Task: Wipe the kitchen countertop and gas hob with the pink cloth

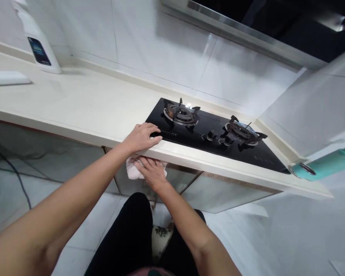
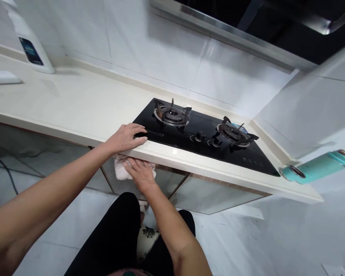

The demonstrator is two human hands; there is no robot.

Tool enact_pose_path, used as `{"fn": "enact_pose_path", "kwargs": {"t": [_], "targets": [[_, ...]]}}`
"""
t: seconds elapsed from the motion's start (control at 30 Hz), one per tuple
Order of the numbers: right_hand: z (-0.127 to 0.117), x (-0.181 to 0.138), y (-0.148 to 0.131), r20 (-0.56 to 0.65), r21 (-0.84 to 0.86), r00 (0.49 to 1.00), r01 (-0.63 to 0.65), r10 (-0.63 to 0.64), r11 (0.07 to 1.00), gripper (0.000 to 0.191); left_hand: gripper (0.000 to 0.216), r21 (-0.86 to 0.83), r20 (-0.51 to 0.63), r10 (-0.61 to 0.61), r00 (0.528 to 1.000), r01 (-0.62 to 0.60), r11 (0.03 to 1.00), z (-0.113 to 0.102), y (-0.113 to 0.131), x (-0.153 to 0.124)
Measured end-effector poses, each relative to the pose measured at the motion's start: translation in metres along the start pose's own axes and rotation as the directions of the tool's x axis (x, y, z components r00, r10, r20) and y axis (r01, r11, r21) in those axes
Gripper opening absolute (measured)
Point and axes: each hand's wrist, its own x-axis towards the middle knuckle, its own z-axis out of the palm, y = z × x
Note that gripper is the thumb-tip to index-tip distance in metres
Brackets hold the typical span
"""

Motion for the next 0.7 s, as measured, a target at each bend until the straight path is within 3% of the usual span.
{"fn": "enact_pose_path", "kwargs": {"t": [0.1, 0.3, 0.4, 0.47, 0.53, 0.6, 0.7], "targets": [[-0.002, -0.041, 0.028, -0.041, -0.038, 0.998, -0.041, 0.039, 0.998, 0.059, 0.052, 0.014, 0.003, 0.010, 1.000, -0.010, 1.000, 0.000, 0.002, -0.003], [-0.024, -0.183, 0.111, -0.246, -0.174, 0.948, -0.248, 0.201, 0.953, 0.078, 0.050, 0.036, 0.007, 0.017, 1.000, -0.017, 0.999, 0.001, 0.007, -0.005], [-0.037, -0.228, 0.134, -0.280, -0.174, 0.927, -0.306, 0.251, 0.936, 0.082, 0.049, 0.026, 0.028, 0.020, 0.999, -0.021, 0.999, 0.001, 0.010, -0.004], [-0.040, -0.235, 0.135, -0.283, -0.159, 0.923, -0.314, 0.261, 0.936, 0.082, 0.049, -0.001, 0.048, 0.014, 0.999, -0.013, 1.000, 0.000, 0.011, -0.004], [-0.035, -0.222, 0.124, -0.278, -0.149, 0.925, -0.308, 0.259, 0.940, 0.080, 0.049, -0.032, 0.054, -0.002, 0.999, 0.004, 0.999, -0.001, 0.011, -0.004], [-0.024, -0.192, 0.104, -0.230, -0.147, 0.945, -0.269, 0.232, 0.952, 0.079, 0.049, -0.055, 0.067, -0.011, 0.998, 0.015, 0.998, -0.002, 0.011, -0.005], [-0.004, -0.124, 0.062, -0.093, -0.115, 0.982, -0.173, 0.163, 0.978, 0.073, 0.048, -0.059, 0.086, -0.013, 0.996, 0.018, 0.998, -0.002, 0.010, -0.005]]}}
